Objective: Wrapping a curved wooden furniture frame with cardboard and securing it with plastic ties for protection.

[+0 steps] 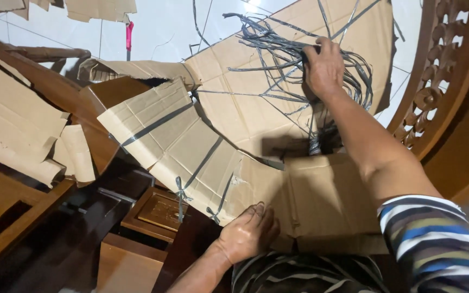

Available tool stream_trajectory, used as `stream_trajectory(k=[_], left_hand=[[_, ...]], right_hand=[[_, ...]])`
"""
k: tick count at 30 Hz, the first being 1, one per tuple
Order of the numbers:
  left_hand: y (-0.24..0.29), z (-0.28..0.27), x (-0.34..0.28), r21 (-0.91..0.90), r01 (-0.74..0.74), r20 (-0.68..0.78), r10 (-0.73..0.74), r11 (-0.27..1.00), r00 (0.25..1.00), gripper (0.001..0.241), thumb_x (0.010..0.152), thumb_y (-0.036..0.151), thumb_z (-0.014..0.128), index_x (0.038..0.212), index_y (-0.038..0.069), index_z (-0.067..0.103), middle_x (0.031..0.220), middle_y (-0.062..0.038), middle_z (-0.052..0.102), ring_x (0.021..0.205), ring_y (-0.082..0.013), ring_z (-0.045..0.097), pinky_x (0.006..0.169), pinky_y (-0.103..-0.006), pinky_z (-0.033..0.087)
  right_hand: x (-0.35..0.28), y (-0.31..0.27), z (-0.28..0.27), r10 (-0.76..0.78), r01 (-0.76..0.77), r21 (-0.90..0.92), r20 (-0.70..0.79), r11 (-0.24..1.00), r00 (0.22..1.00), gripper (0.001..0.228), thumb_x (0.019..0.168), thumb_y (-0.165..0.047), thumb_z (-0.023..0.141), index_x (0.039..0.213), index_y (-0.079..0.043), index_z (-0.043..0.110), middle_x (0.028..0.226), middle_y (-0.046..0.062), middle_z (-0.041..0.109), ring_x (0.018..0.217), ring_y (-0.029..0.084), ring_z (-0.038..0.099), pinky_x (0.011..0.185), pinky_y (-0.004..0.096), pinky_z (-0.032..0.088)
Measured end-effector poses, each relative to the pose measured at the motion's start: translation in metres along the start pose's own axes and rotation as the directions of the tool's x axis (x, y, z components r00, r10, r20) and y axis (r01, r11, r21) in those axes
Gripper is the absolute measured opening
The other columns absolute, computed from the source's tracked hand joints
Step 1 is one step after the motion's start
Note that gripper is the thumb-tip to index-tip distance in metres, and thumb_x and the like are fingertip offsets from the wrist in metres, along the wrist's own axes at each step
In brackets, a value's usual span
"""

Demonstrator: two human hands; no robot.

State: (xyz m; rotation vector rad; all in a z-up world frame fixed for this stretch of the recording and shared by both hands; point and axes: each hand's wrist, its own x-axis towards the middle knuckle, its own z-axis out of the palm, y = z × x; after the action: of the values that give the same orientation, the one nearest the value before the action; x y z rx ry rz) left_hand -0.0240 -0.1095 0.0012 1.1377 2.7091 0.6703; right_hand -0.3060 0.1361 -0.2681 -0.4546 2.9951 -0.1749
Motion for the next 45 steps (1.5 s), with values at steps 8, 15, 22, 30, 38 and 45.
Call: stream_trajectory(k=[8, 15, 22, 30, 38, 45], left_hand=[[0.002, 0.01, -0.007, 0.049, -0.059, -0.015, 0.059, 0.997, 0.998, 0.022, 0.101, 0.007, 0.053, 0.109, 0.001, 0.073, 0.113, -0.017, 0.074, 0.101, -0.0328, 0.073, 0.096, -0.04, 0.057], [0.003, 0.019, -0.016, -0.017, -0.114, 0.248, 0.115, 0.993, 0.962, 0.036, 0.095, 0.017, 0.068, 0.127, 0.002, 0.063, 0.119, -0.021, 0.075, 0.104, -0.0356, 0.076, 0.091, -0.0429, 0.063], [0.007, 0.027, -0.019, 0.06, -0.135, 0.098, 0.129, 0.989, 0.987, 0.026, 0.089, 0.013, 0.068, 0.114, 0.003, 0.067, 0.112, -0.021, 0.074, 0.096, -0.0354, 0.075, 0.085, -0.0442, 0.062], [-0.007, 0.103, -0.053, 0.144, -0.153, 0.005, 0.154, 0.978, 0.988, 0.037, 0.103, 0.045, 0.048, 0.112, 0.012, 0.062, 0.1, -0.009, 0.069, 0.093, -0.0288, 0.071, 0.086, -0.0399, 0.054], [0.002, 0.037, -0.026, 0.127, -0.166, -0.009, 0.169, 0.978, 0.986, 0.037, 0.083, 0.044, 0.068, 0.1, 0.014, 0.059, 0.086, -0.006, 0.06, 0.079, -0.0252, 0.065, 0.074, -0.0363, 0.053], [0.011, 0.033, -0.031, 0.119, -0.078, 0.079, 0.069, 0.99, 0.995, 0.082, 0.065, 0.074, 0.073, 0.12, 0.016, 0.057, 0.086, -0.001, 0.065, 0.081, -0.0201, 0.068, 0.08, -0.0335, 0.054]], right_hand=[[-0.004, -0.003, -0.033, -0.011, 0.009, 0.02, 0.053, 1.0, 0.999, 0.007, 0.084, 0.001, 0.07, 0.084, -0.006, 0.068, 0.127, 0.012, 0.067, 0.113, 0.03, 0.056, 0.089, 0.041, 0.054], [-0.023, 0.037, -0.128, 0.181, -0.286, 0.841, 0.227, 0.459, 0.957, 0.005, 0.109, -0.01, 0.056, 0.105, -0.012, 0.059, 0.084, 0.002, 0.066, 0.071, 0.012, 0.057, 0.066, 0.028, 0.047], [-0.091, 0.059, -0.309, 0.209, -0.307, 0.936, 0.27, 0.171, 0.94, 0.006, 0.115, -0.011, 0.06, 0.109, -0.009, 0.062, 0.08, 0.001, 0.058, 0.068, 0.009, 0.057, 0.063, 0.022, 0.054], [-0.227, -0.062, -0.362, -0.297, -0.151, 0.922, 0.266, 0.358, 0.917, 0.014, 0.087, -0.011, 0.076, 0.099, -0.007, 0.081, 0.087, 0.013, 0.078, 0.084, 0.025, 0.071, 0.091, 0.044, 0.054], [-0.252, -0.13, -0.32, 0.113, -0.389, 0.915, 0.377, 0.11, 0.919, 0.007, 0.105, -0.012, 0.053, 0.106, -0.007, 0.059, 0.065, 0.007, 0.063, 0.056, 0.014, 0.059, 0.053, 0.026, 0.049], [-0.215, -0.113, -0.353, 0.18, -0.302, 0.781, 0.461, -0.546, 0.869, 0.009, 0.112, -0.022, 0.046, 0.11, -0.017, 0.053, 0.074, 0.001, 0.06, 0.062, 0.01, 0.063, 0.053, 0.017, 0.05]])
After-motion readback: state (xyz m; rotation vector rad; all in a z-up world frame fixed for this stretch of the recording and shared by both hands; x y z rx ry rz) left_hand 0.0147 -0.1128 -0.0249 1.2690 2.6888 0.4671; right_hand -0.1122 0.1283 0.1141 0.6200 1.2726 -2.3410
